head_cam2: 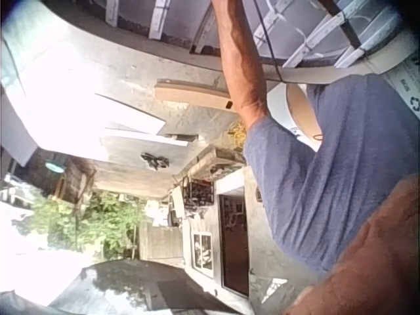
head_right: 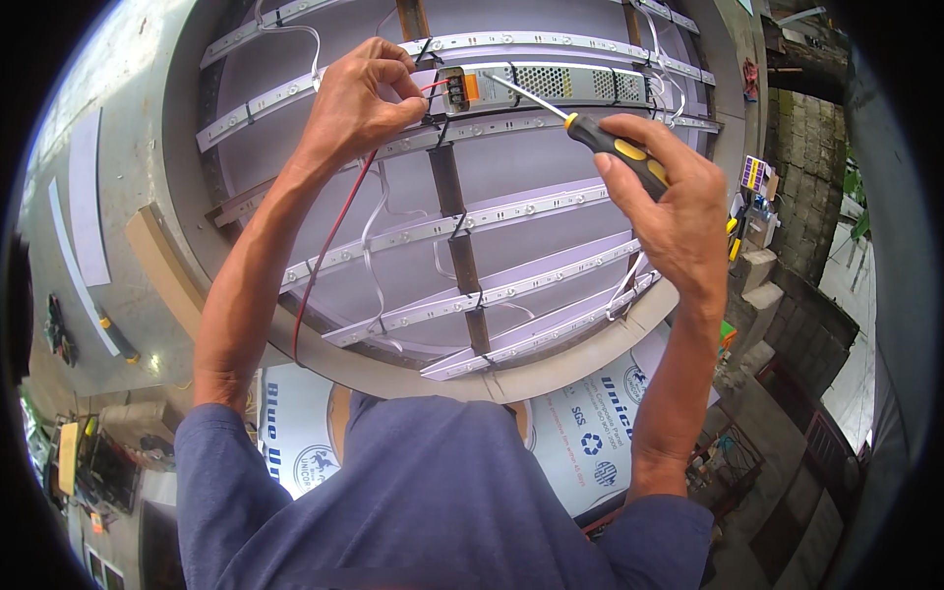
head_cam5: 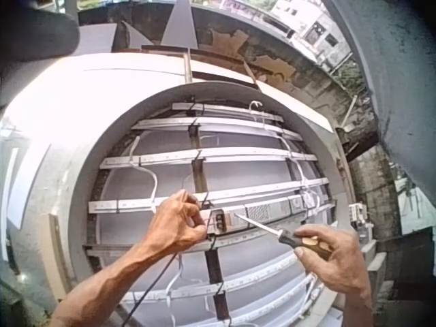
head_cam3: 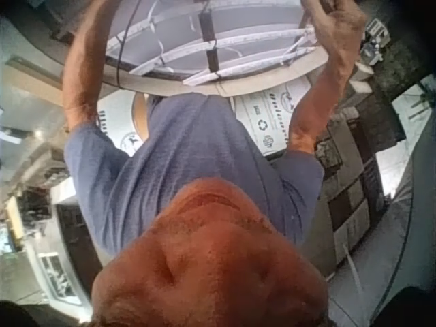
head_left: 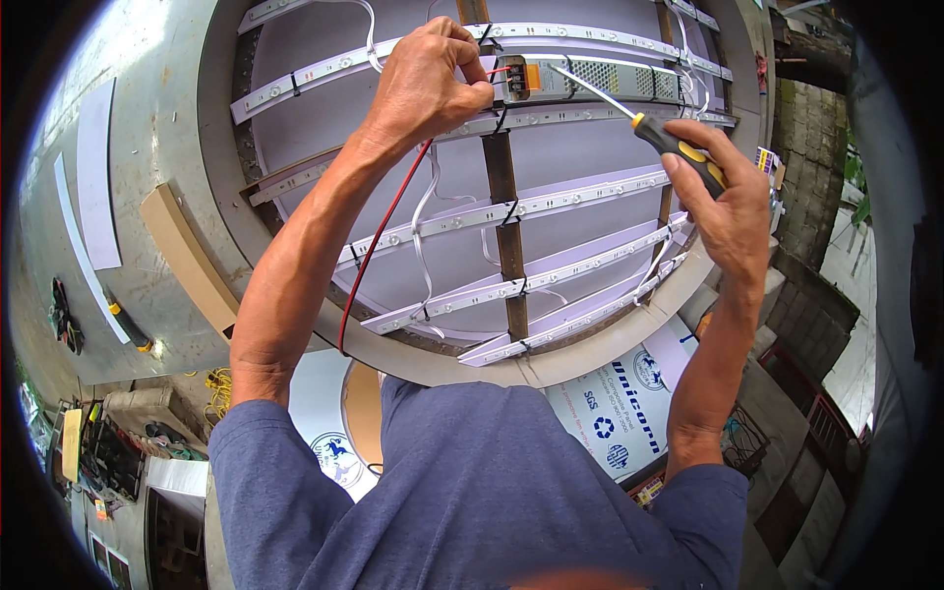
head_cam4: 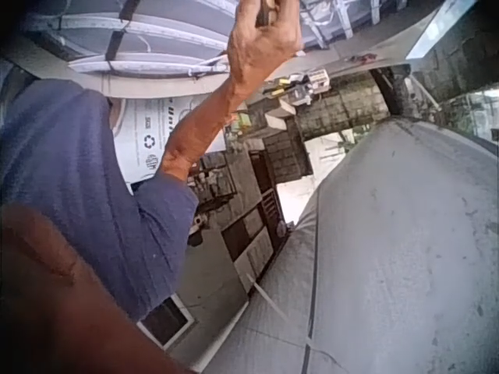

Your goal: Wiring and assembling internal LED components into a circular sign frame.

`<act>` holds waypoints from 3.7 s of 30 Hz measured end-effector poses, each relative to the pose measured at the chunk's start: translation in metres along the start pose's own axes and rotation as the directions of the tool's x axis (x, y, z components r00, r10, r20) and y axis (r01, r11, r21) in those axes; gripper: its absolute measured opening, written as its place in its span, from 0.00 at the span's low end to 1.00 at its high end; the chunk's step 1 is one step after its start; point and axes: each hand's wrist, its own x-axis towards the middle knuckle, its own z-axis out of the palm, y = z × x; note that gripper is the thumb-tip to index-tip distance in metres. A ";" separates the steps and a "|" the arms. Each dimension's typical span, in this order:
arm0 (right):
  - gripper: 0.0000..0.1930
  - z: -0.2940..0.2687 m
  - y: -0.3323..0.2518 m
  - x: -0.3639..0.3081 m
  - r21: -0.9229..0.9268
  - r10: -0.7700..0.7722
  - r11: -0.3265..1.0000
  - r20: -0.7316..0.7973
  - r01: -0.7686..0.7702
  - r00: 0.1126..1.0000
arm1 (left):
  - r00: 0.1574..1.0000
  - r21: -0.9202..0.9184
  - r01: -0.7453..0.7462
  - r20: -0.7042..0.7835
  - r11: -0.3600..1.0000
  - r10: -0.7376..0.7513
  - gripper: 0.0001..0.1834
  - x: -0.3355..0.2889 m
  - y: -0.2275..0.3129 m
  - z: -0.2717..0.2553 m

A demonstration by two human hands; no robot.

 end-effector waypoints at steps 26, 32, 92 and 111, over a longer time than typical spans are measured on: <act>0.11 0.007 -0.005 0.036 -0.118 -0.381 0.921 -0.064 0.372 0.922 | 1.000 0.037 0.009 -0.027 0.999 -0.008 0.09 -0.001 -0.003 0.007; 0.11 0.006 -0.003 0.035 -0.139 -0.379 0.920 -0.071 0.367 0.923 | 0.999 0.051 -0.007 -0.035 0.999 0.009 0.09 -0.001 -0.005 0.008; 0.24 -0.010 -0.057 0.071 -0.660 -0.677 0.209 0.435 0.722 0.594 | 0.996 0.137 0.092 0.003 0.986 -0.094 0.09 0.003 -0.002 0.013; 0.23 -0.014 -0.056 0.069 -0.651 -0.665 0.203 0.457 0.732 0.591 | 0.983 0.209 -0.052 -0.163 0.977 0.087 0.06 -0.001 -0.004 0.024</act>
